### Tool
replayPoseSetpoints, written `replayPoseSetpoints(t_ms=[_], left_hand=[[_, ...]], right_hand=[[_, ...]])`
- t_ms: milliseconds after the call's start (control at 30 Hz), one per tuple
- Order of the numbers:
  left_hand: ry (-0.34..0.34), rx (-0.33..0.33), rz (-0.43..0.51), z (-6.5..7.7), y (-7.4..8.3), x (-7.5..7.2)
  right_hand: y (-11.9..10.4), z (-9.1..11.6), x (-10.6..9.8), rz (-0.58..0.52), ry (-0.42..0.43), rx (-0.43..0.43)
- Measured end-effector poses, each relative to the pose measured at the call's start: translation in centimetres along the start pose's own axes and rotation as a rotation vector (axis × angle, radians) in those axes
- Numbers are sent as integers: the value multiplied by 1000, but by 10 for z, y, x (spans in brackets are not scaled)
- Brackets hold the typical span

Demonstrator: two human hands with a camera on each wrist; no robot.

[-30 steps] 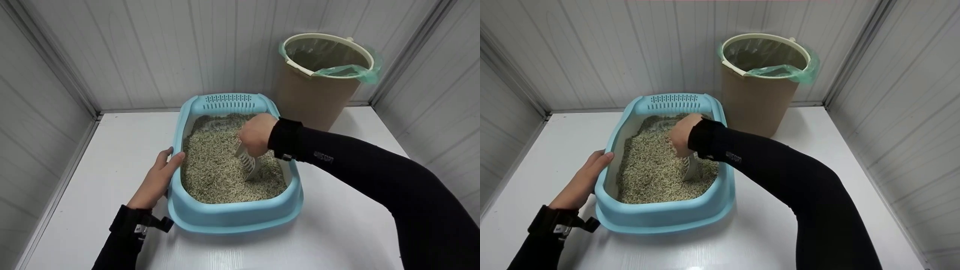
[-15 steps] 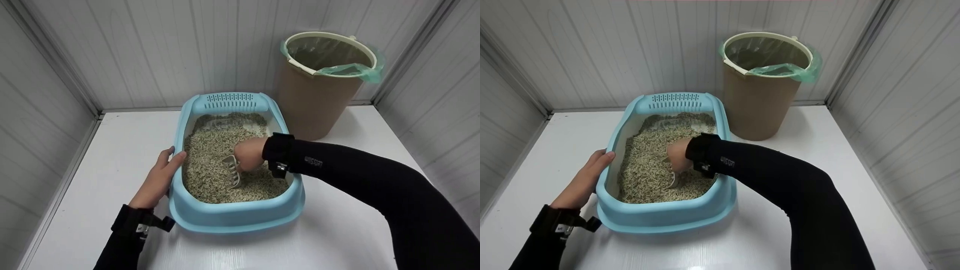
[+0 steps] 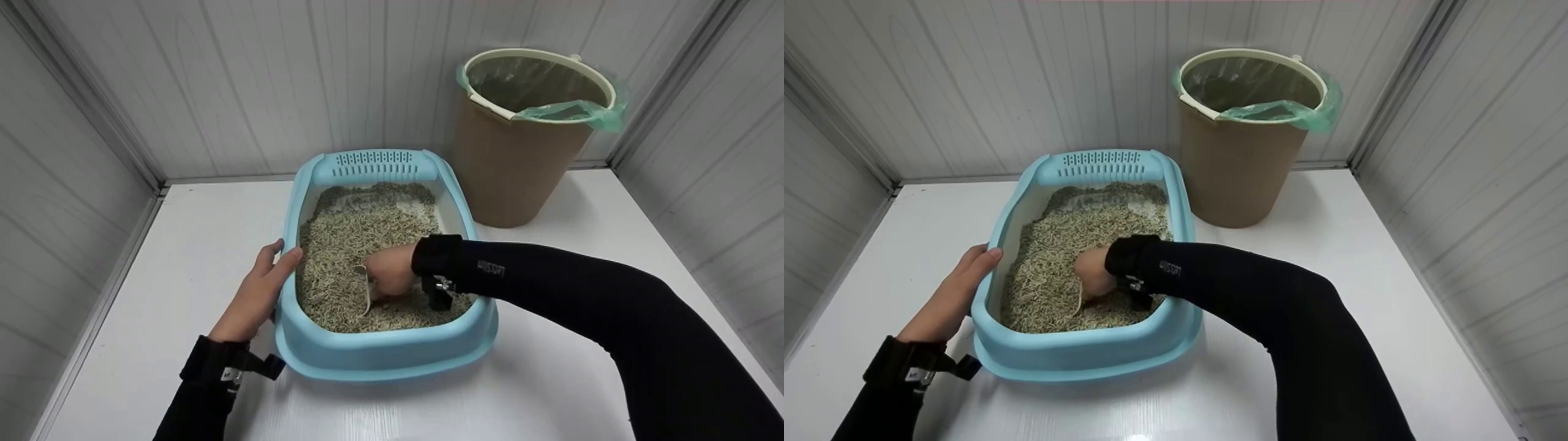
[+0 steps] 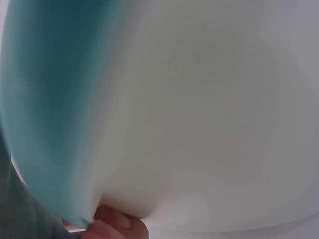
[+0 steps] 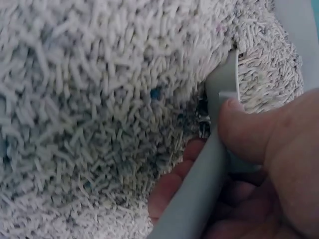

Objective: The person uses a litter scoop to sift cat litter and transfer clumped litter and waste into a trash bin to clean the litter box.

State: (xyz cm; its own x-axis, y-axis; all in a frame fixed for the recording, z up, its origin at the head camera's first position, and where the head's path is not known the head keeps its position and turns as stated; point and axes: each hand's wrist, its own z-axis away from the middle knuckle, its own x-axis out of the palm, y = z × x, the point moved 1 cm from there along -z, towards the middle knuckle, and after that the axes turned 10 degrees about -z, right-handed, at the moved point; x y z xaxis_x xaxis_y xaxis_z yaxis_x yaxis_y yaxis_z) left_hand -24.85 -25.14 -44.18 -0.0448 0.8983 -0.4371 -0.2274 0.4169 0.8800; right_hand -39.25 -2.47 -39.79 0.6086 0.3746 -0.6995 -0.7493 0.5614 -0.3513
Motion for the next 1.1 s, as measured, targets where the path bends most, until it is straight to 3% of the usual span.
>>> replayPoseSetpoints(t_ms=[167,333,800,967,1100], left_hand=[[4,-7,-9,-1,0,1],[2,-9,-12,-1,-1,1],[-9,-14,6,0,1,1],[-13,-2,12,-1,-1,1],[-13,-2,10,-1,-1,2]], right_hand=[[4,-2,4,-79,57,-52],[7,-3,8,-148,86,-52],[12,4,8,-282,87,-24],[12,6,8,-361,60,-7],[13,8,7,-362,42,-11]])
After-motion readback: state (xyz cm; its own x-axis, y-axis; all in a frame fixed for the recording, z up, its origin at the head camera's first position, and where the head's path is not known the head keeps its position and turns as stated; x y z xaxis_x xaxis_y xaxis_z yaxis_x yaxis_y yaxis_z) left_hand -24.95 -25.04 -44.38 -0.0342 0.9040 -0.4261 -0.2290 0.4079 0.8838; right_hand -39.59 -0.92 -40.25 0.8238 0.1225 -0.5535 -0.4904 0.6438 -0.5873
